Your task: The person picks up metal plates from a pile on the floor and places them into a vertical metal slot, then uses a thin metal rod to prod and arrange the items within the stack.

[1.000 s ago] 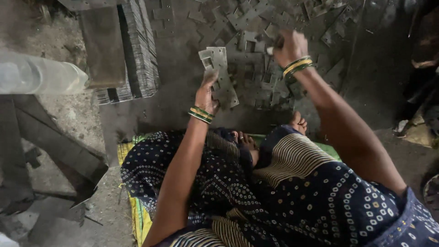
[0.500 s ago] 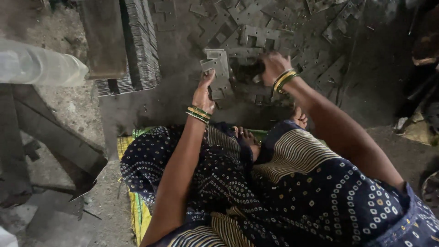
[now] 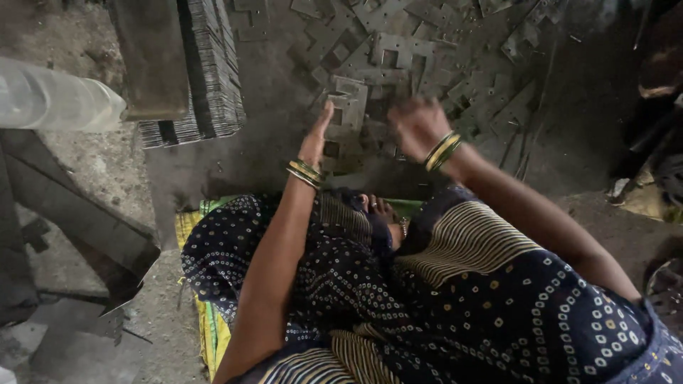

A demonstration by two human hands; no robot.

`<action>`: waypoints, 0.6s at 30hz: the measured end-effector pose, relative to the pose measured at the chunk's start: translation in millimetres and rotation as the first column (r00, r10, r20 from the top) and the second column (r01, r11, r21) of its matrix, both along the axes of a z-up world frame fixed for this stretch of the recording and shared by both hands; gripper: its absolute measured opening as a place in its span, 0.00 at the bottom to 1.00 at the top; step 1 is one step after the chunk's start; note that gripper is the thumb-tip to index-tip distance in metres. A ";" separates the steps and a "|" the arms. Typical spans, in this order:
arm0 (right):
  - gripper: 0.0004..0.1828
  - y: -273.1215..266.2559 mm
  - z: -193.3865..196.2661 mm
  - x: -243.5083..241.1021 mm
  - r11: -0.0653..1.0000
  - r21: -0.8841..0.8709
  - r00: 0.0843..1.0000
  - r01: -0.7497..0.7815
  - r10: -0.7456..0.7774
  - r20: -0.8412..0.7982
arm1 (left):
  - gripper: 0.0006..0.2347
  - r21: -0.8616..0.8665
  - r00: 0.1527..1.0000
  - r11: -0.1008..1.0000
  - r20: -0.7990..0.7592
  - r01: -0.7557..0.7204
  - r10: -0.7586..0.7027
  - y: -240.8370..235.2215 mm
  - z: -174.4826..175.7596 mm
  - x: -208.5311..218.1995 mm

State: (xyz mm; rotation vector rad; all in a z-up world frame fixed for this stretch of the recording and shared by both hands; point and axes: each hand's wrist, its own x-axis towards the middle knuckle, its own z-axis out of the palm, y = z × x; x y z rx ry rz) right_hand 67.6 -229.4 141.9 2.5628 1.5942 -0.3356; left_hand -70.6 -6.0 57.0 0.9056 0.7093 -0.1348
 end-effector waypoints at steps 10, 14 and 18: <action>0.22 -25.8 -0.9 14.9 0.916 -0.076 0.868 0.393 -0.397 -0.297 | 0.30 -0.190 0.981 0.971 0.100 -0.147 0.168 0.1 56.9 -17.1; 0.19 -11.0 62.0 -2.8 0.899 0.438 0.999 0.027 -0.012 -0.035 | 0.29 -0.326 0.980 0.943 0.155 -0.071 0.127 4.5 30.0 -12.4; 0.30 -0.8 31.3 5.6 0.890 0.443 0.995 -0.104 0.091 0.051 | 0.33 -0.374 0.989 0.918 0.011 -0.133 0.148 -0.9 46.9 -7.7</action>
